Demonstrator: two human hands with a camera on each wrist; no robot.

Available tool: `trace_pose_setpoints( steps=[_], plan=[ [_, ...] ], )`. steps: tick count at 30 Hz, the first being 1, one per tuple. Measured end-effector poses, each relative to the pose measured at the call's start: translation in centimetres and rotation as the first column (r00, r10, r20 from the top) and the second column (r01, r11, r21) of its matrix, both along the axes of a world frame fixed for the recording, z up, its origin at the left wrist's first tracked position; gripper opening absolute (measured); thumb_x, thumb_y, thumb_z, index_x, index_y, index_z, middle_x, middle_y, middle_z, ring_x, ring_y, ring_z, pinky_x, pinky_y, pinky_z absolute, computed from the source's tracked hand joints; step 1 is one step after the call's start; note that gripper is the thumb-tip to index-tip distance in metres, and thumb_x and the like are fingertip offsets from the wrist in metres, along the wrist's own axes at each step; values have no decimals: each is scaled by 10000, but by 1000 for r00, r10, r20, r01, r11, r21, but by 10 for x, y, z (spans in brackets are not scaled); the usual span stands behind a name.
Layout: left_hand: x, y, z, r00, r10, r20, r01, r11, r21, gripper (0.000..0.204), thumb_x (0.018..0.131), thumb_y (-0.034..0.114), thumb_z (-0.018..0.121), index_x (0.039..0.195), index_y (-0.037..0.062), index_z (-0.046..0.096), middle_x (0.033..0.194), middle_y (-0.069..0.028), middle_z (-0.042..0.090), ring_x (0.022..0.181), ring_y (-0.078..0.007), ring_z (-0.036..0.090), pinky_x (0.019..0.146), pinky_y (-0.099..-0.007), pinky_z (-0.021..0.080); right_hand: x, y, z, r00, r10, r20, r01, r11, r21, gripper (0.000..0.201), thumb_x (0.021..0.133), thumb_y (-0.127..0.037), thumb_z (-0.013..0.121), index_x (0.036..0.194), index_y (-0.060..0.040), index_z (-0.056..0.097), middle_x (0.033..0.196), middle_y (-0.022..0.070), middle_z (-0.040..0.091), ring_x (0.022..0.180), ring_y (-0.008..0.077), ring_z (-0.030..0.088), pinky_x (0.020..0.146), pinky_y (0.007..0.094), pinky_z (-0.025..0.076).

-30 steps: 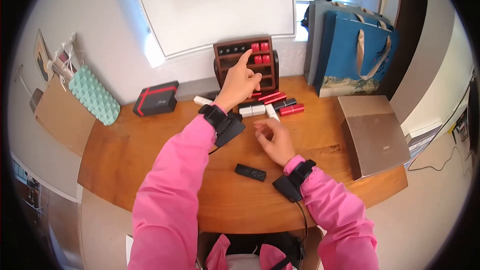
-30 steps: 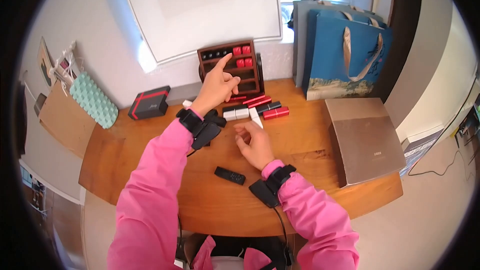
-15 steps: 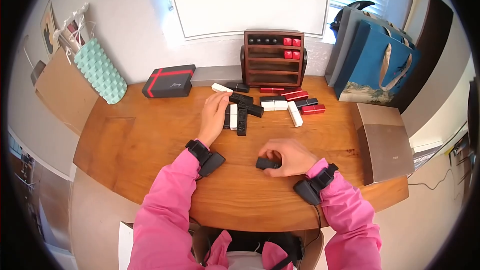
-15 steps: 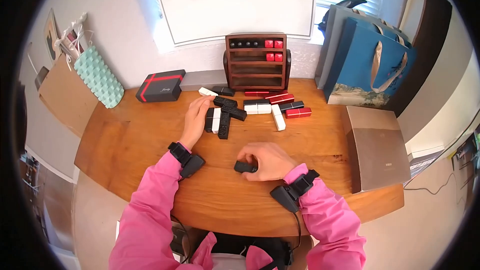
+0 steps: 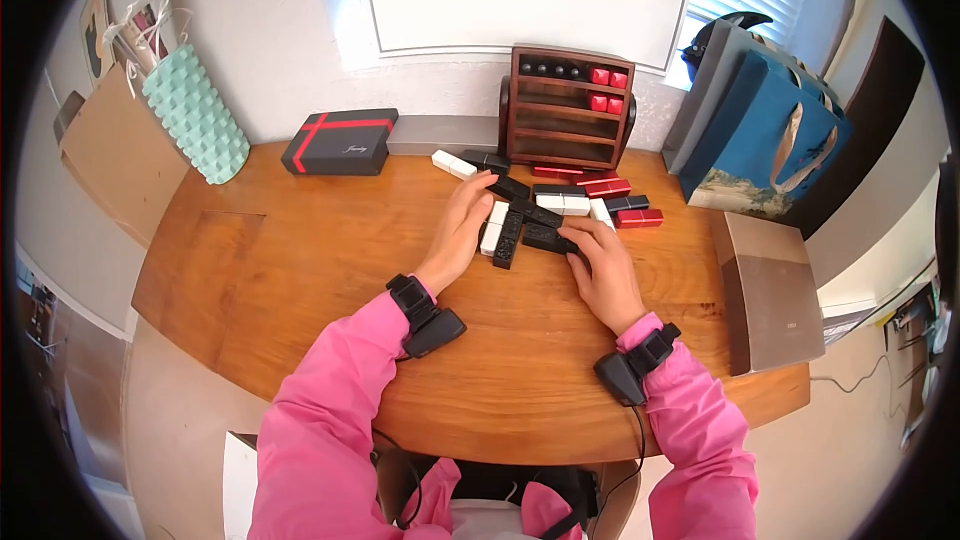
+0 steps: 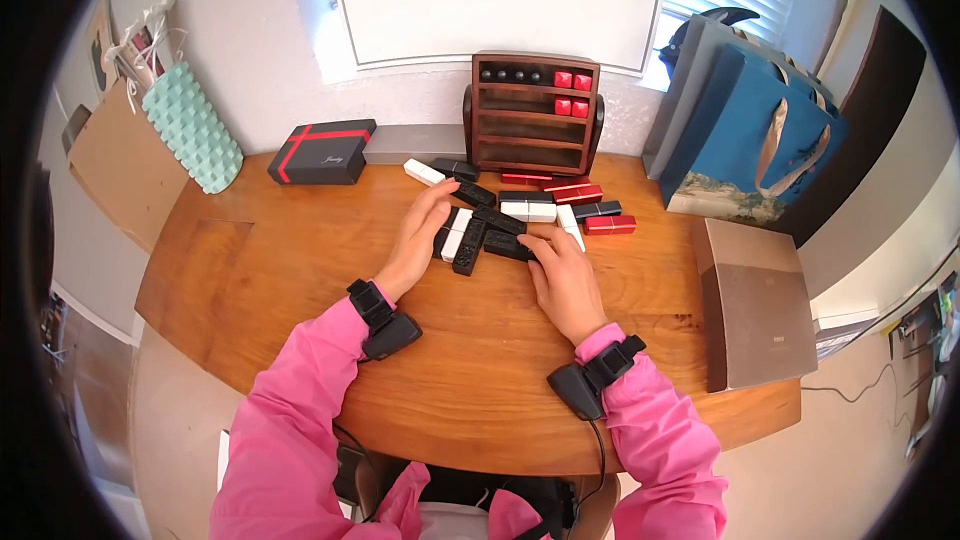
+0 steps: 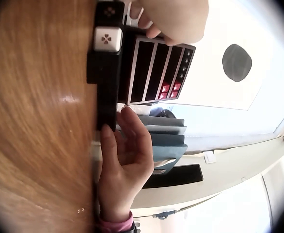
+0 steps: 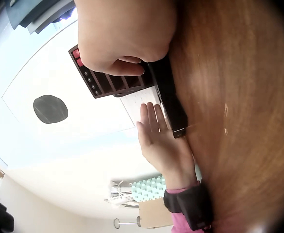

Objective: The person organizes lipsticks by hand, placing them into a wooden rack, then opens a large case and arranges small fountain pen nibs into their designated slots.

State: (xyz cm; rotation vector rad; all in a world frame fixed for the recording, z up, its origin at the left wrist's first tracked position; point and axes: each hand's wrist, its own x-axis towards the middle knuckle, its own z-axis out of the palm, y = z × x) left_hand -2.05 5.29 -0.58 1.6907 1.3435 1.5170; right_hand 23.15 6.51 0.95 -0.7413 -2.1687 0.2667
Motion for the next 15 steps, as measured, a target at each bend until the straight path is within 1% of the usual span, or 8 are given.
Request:
trace_pose_setpoints(
  steps=[1,3,4,6,7,9,13,15],
  plan=[
    [-1,-1,-2,1000,3,4,-3,1000,2,375,1063,227,479,1369,25,554,1492,-145,489,1408,-264,431,1171,-360,308,-1,-1,1,1000,3,4,-3,1000,2,343,829,1,711,1162,-35,639,1168,141,607,1069,365,596,896,427,508],
    [-3,-3,-6,990,92,-111,-86,995,57,366,969,91,598,1328,24,570,1422,-144,530,1340,-267,495,1110,-365,396,-2,-6,5,999,-23,-40,24,1000,5,347,827,27,685,1165,-34,634,1215,142,602,1114,371,586,939,431,499],
    [-1,-6,-4,990,92,-107,-86,994,60,366,969,91,598,1328,24,570,1422,-144,530,1340,-267,495,1110,-365,396,-1,-7,8,999,-24,-36,24,1000,9,347,827,27,685,1165,-34,634,1215,142,602,1114,371,586,939,431,499],
    [3,-14,2,944,130,-302,-131,991,17,474,855,106,691,1302,9,566,1358,-184,547,1309,-353,484,1108,-421,391,-1,-10,10,999,-23,-38,23,1000,-2,352,818,16,695,1163,-29,637,1238,142,603,1126,373,588,953,426,496],
    [3,-13,1,945,129,-299,-130,991,17,474,855,106,691,1302,9,566,1358,-184,547,1309,-353,484,1108,-421,391,0,-10,10,999,-24,-35,24,1000,-1,352,818,16,695,1163,-29,637,1238,142,603,1126,373,588,953,426,496],
    [2,-12,-2,930,185,-319,-189,982,16,436,888,67,685,1306,20,572,1311,-164,565,1186,-312,592,1007,-389,487,1,-10,9,999,13,-41,-13,1000,-1,353,812,9,703,1157,-32,642,1222,140,614,1123,376,588,955,432,494],
    [0,-12,-4,928,198,-316,-200,979,26,435,884,71,689,1298,8,573,1278,-159,584,1148,-332,611,986,-395,500,3,-7,5,999,-15,-47,16,999,40,348,805,5,706,1146,-37,648,1205,137,628,1115,370,591,952,428,493],
    [-1,-11,-4,968,192,-161,-206,975,-77,423,854,106,699,1253,13,597,1216,-166,618,1121,-342,566,967,-425,459,5,-4,4,984,-140,-112,147,988,52,349,796,10,693,1139,-37,651,1192,137,638,1122,361,588,969,423,481]
  ],
)
